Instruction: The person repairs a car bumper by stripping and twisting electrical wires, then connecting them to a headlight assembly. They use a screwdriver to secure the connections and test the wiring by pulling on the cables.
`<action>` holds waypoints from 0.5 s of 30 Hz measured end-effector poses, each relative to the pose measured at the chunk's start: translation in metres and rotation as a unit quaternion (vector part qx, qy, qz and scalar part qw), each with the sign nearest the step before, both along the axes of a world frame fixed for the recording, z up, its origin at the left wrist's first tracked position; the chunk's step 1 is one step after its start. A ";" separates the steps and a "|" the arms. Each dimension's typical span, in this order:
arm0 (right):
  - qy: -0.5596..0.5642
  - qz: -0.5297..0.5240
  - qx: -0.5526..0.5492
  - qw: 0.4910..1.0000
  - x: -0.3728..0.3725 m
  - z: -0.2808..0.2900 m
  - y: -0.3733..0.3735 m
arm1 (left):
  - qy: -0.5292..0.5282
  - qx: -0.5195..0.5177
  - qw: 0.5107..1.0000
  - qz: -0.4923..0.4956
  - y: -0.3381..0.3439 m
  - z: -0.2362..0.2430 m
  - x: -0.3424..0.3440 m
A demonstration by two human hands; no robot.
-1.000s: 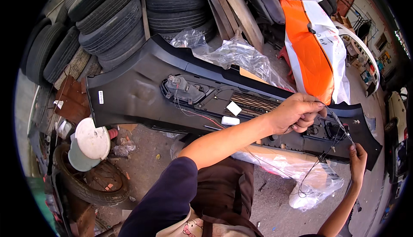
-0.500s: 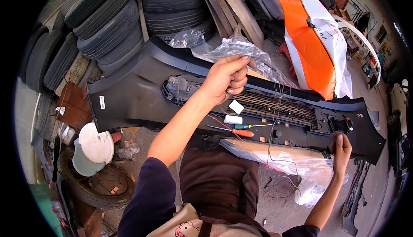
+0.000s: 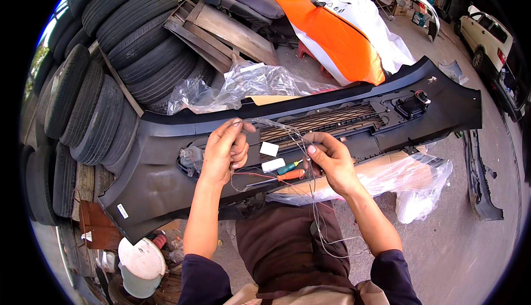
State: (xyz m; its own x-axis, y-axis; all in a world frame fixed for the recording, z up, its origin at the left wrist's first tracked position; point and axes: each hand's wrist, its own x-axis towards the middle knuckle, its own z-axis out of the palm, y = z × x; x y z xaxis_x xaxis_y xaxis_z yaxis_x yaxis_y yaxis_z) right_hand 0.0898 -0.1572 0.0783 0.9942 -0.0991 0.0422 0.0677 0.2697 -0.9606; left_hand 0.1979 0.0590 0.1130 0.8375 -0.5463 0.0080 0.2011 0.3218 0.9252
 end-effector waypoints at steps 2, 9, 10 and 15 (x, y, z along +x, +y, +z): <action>-0.009 -0.005 -0.025 1.000 0.000 0.000 -0.004 | -0.013 -0.002 1.000 -0.002 -0.002 -0.004 0.001; -0.013 -0.070 -0.153 0.986 -0.007 0.003 -0.005 | -0.027 -0.038 0.996 -0.081 -0.011 -0.003 0.000; -0.014 -0.079 -0.182 0.980 -0.007 0.001 -0.007 | -0.023 -0.038 0.995 -0.092 -0.013 -0.002 0.000; 0.011 -0.114 -0.218 0.969 -0.007 0.004 -0.007 | -0.005 -0.029 0.996 -0.082 -0.014 0.002 0.000</action>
